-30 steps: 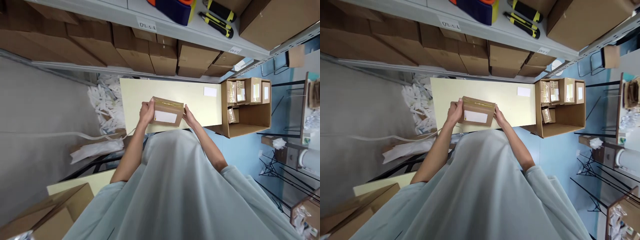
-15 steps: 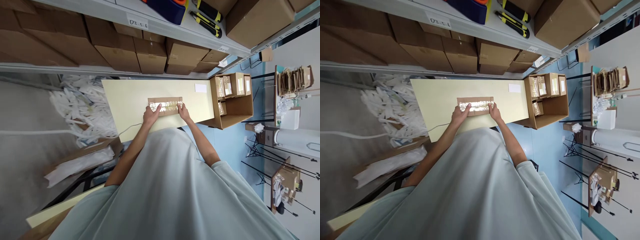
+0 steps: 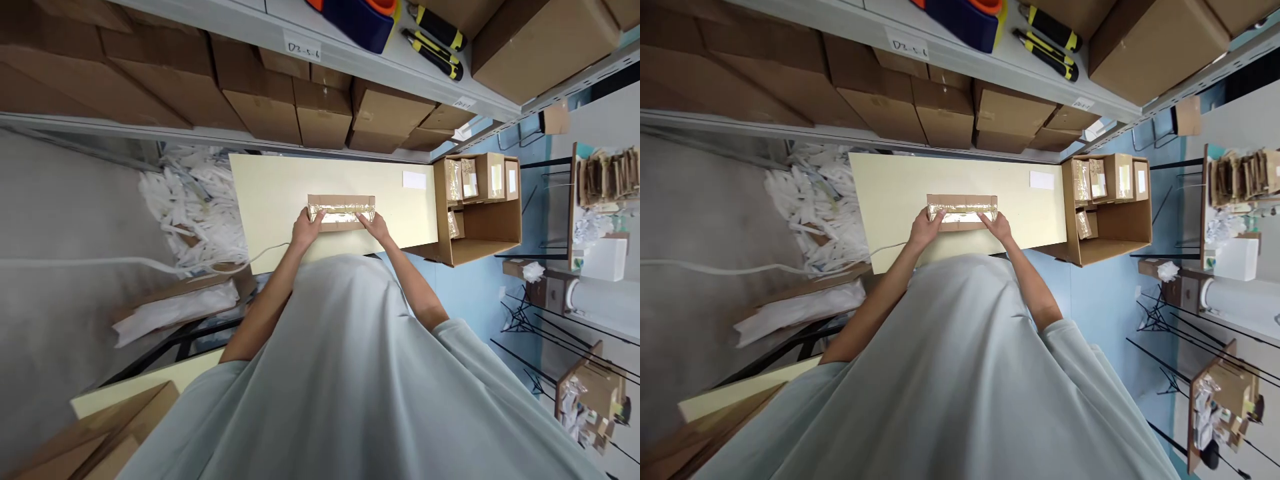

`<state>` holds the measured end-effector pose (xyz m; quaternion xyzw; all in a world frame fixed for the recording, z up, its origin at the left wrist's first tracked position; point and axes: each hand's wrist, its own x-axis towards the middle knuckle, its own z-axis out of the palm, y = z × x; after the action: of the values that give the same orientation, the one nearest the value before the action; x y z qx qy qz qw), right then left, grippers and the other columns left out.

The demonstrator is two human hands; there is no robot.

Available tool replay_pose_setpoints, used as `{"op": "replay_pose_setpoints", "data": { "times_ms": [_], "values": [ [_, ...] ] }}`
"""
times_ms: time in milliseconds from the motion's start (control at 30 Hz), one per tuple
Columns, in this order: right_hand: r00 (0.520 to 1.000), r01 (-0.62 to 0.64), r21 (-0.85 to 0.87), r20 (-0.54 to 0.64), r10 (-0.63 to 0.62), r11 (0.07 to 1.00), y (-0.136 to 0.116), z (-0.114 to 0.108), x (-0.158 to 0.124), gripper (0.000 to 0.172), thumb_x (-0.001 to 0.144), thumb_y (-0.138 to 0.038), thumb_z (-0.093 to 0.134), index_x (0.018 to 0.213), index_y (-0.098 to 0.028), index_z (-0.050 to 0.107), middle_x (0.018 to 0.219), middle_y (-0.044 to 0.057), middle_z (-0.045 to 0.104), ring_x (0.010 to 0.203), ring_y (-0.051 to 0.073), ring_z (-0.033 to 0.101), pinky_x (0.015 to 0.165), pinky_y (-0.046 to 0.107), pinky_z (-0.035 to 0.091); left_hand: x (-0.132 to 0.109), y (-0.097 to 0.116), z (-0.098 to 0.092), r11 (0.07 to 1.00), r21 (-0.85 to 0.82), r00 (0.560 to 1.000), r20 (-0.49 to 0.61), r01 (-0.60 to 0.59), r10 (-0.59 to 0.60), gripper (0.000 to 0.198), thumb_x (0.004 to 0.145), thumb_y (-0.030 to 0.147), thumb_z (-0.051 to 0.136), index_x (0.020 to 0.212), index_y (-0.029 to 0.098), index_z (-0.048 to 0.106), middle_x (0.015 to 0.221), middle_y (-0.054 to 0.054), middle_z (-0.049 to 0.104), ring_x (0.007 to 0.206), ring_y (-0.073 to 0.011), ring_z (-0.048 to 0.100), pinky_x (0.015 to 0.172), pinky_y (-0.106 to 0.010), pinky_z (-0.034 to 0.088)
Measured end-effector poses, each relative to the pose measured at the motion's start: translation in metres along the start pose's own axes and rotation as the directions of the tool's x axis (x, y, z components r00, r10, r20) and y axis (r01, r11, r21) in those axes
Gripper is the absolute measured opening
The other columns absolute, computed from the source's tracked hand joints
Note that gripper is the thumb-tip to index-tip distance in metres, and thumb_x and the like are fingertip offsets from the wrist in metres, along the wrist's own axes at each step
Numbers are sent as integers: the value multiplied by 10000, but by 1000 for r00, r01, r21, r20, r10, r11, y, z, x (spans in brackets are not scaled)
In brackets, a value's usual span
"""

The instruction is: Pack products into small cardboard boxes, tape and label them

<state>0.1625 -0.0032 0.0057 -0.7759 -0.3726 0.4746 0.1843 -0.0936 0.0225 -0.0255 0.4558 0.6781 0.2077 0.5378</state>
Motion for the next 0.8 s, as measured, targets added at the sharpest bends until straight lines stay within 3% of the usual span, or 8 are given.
{"op": "replay_pose_setpoints", "data": {
  "times_ms": [133,267,400,467,533,633,800],
  "values": [
    [1000,13,-71,-19,-14,997,6,4,0,654,1133,-764,546,1437,-211,717,1500,193,808,1548,368,692,1368,544,481,-9,6,9,998,36,989,-139,60,-54,622,954,682,807,1356,209,764,1395,-206,834,1393,-437,749,1236,-520,565],
    [994,93,-31,67,-90,995,19,-21,6,691,1181,-765,344,1397,-236,731,1533,165,796,1556,340,677,1361,496,482,-16,16,22,997,61,992,-119,41,-34,608,998,661,756,1391,198,752,1385,-208,836,1378,-429,759,1229,-519,577],
    [959,245,22,140,-245,969,42,-74,20,664,1147,-753,412,1447,-249,724,1455,127,832,1417,350,735,1334,521,513,-19,29,48,993,-7,991,-56,-118,118,589,1020,582,703,1442,172,718,1423,-184,823,1338,-341,778,1214,-458,595],
    [942,294,51,153,-298,954,57,-100,27,616,1120,-693,505,1507,-260,711,1505,112,815,1421,343,730,1346,532,511,-20,35,66,994,-22,993,-60,-105,103,592,971,485,731,1468,163,709,1433,-172,823,1317,-307,783,1206,-430,605],
    [942,281,63,170,-288,958,72,-118,35,590,1066,-611,633,1543,-271,710,1595,113,770,1482,352,700,1367,560,498,-21,38,85,1000,3,997,-78,-17,17,628,912,370,726,1503,159,705,1443,-166,825,1319,-300,784,1208,-434,613],
    [949,203,34,239,-205,979,92,-129,44,617,990,-494,748,1565,-273,718,1639,133,736,1534,379,672,1379,619,489,-23,37,107,992,56,990,-93,114,-109,744,812,230,678,1552,149,701,1464,-176,821,1371,-334,774,1258,-491,592],
    [912,187,37,364,-187,982,110,-126,50,832,941,-471,840,1709,-253,606,1727,172,643,1523,401,681,1344,623,534,-33,34,126,988,23,980,-132,152,-147,954,720,170,687,1671,167,612,1642,-181,721,1538,-347,689,1360,-499,516]
  ]
}}
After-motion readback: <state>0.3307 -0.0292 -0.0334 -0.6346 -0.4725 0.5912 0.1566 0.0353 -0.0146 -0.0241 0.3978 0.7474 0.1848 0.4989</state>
